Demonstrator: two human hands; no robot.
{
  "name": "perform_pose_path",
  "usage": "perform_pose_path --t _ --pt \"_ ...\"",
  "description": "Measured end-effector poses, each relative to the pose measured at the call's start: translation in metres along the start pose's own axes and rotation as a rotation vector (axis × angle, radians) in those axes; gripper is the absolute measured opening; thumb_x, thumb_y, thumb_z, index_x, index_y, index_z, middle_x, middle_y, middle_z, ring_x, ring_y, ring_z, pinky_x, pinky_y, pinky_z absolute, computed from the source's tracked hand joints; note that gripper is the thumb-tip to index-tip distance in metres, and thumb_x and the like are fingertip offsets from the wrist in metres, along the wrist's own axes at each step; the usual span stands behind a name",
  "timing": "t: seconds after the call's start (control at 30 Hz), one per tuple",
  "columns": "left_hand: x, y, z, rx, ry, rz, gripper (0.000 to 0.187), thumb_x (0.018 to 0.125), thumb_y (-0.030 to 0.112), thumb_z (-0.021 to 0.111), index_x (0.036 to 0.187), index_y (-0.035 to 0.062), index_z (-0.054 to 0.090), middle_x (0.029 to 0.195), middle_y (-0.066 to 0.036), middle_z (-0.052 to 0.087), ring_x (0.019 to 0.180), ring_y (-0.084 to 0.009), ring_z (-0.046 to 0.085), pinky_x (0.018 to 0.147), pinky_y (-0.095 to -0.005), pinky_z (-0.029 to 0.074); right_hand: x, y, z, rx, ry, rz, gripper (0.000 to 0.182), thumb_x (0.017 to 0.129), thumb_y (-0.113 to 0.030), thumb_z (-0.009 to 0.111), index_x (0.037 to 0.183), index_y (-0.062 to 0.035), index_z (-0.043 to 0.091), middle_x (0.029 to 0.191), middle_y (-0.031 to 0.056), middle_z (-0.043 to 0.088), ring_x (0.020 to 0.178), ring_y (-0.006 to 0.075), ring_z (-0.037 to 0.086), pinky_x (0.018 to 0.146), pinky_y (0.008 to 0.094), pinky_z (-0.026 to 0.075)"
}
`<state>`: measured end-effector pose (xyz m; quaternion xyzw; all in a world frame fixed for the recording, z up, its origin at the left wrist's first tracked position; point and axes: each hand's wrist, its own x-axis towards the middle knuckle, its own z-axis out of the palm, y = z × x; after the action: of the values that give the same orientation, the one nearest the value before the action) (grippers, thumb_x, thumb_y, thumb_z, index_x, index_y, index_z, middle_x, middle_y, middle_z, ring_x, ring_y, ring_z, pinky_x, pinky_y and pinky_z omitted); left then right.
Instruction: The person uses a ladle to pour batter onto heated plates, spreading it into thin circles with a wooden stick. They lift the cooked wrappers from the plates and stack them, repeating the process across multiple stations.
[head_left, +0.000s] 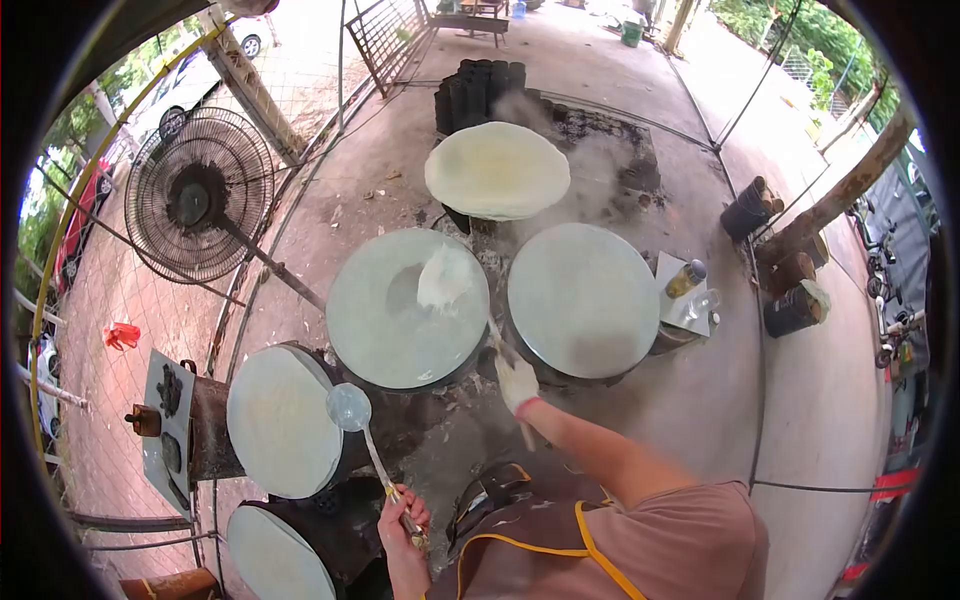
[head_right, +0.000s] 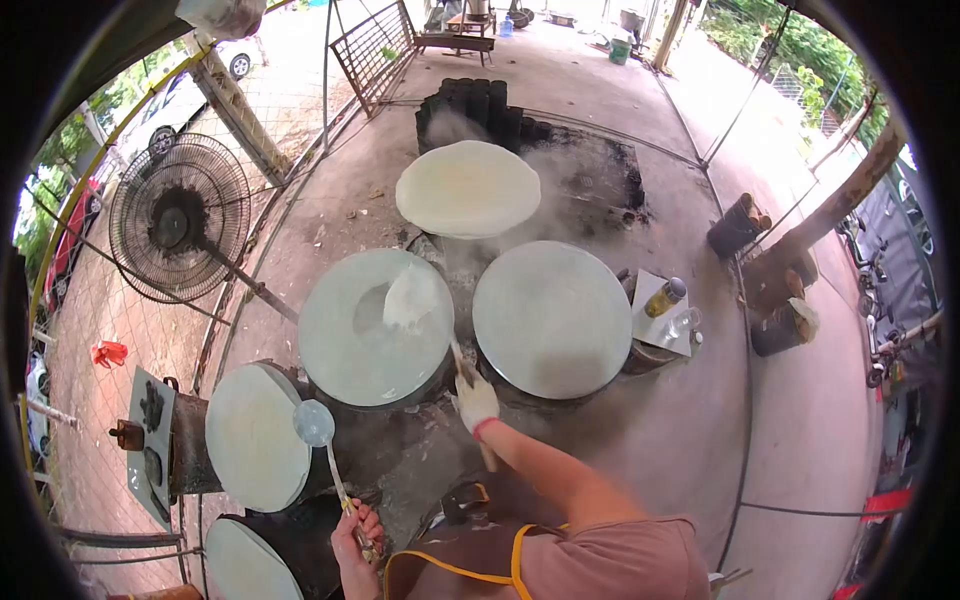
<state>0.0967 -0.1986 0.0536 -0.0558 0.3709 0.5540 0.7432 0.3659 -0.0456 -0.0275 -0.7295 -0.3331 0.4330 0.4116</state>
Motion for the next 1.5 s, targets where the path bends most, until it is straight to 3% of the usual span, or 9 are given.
perform_pose_path --t 0.3,0.5,0.63,0.87,1.1,1.2,1.33,1.4,1.5 --pt "0.008 -0.009 0.023 0.106 0.024 -0.001 0.020 0.081 0.002 0.053 0.100 0.0033 0.048 0.077 -0.005 0.046 0.060 -0.0138 0.041 0.048 -0.0247 0.036 0.086 0.009 0.029 0.023 -0.013 -0.116 0.037 0.086 -0.025 0.052 0.117 -0.0053 0.058 0.109 0.0185 0.062 0.103 0.0298 0.059 0.088 0.0326 0.044" --pt "0.013 -0.022 0.032 0.079 0.035 -0.047 0.021 0.078 0.001 0.056 0.097 0.0045 0.048 0.075 -0.004 0.047 0.058 -0.0137 0.043 0.048 -0.0249 0.037 0.122 -0.062 0.013 -0.779 -0.376 -0.265 0.043 0.085 -0.033 0.049 0.119 -0.0073 0.056 0.107 0.0218 0.060 0.101 0.0364 0.057 0.087 0.0423 0.045" --pt "0.015 -0.037 0.038 0.069 0.052 -0.016 0.020 0.079 0.001 0.056 0.097 0.0041 0.049 0.075 -0.005 0.047 0.058 -0.0138 0.043 0.047 -0.0252 0.037 0.141 -0.008 0.008 -0.409 -0.284 -0.367 0.043 0.086 -0.036 0.047 0.120 -0.0125 0.056 0.107 0.0188 0.060 0.100 0.0372 0.057 0.088 0.0427 0.045" --pt "0.024 -0.063 0.052 0.034 0.130 -0.004 0.015 0.082 0.003 0.054 0.097 0.0032 0.050 0.076 -0.006 0.048 0.056 -0.0134 0.042 0.044 -0.0249 0.036 0.149 -0.096 0.003 -0.565 -0.572 -0.265 0.039 0.089 -0.031 0.047 0.124 -0.0146 0.052 0.113 0.0181 0.058 0.102 0.0346 0.056 0.089 0.0386 0.044" --pt "0.025 -0.073 0.057 0.093 0.191 -0.023 0.009 0.088 0.011 0.053 0.094 0.0045 0.050 0.068 -0.004 0.045 0.046 -0.0110 0.038 0.037 -0.0235 0.031 0.146 -0.019 -0.014 -0.496 -0.888 -0.527 0.039 0.089 -0.031 0.050 0.119 -0.0066 0.056 0.112 0.0084 0.063 0.102 0.0261 0.059 0.090 0.0341 0.044" --pt "0.041 -0.070 0.060 0.236 0.235 0.009 0.008 0.089 0.011 0.053 0.087 0.0057 0.047 0.061 -0.002 0.042 0.041 -0.0100 0.036 0.034 -0.0232 0.028 0.154 -0.056 0.001 -0.246 -0.674 -0.269 0.036 0.088 -0.025 0.053 0.117 -0.0045 0.057 0.110 0.0102 0.064 0.101 0.0249 0.060 0.088 0.0323 0.044" --pt "0.072 -0.059 0.082 0.516 0.312 0.068 0.011 0.088 0.010 0.051 0.082 0.0070 0.042 0.057 -0.002 0.040 0.038 -0.0099 0.036 0.032 -0.0236 0.027 0.155 -0.008 0.003 -0.452 -0.733 -0.551 0.033 0.090 -0.022 0.053 0.119 -0.0066 0.057 0.089 0.0089 0.067 0.085 0.0173 0.062 0.072 0.0298 0.048" --pt "0.088 -0.061 0.090 0.610 0.339 0.104 0.011 0.088 0.009 0.051 0.083 0.0072 0.041 0.057 -0.002 0.040 0.037 -0.0105 0.037 0.031 -0.0246 0.028 0.113 -0.037 -0.041 -0.340 -0.880 -0.016 0.034 0.088 -0.020 0.056 0.120 -0.0064 0.057 0.080 0.0032 0.064 0.068 0.0132 0.058 0.060 0.0247 0.045" --pt "0.116 -0.070 0.089 0.734 0.368 0.181 0.010 0.087 0.009 0.051 0.086 0.0067 0.041 0.057 -0.003 0.041 0.037 -0.0114 0.039 0.031 -0.0260 0.030 0.098 0.055 -0.044 0.231 -0.639 0.217 0.032 0.089 -0.021 0.057 0.118 -0.0086 0.058 0.067 -0.0046 0.052 0.052 0.0057 0.045 0.045 0.0213 0.036"
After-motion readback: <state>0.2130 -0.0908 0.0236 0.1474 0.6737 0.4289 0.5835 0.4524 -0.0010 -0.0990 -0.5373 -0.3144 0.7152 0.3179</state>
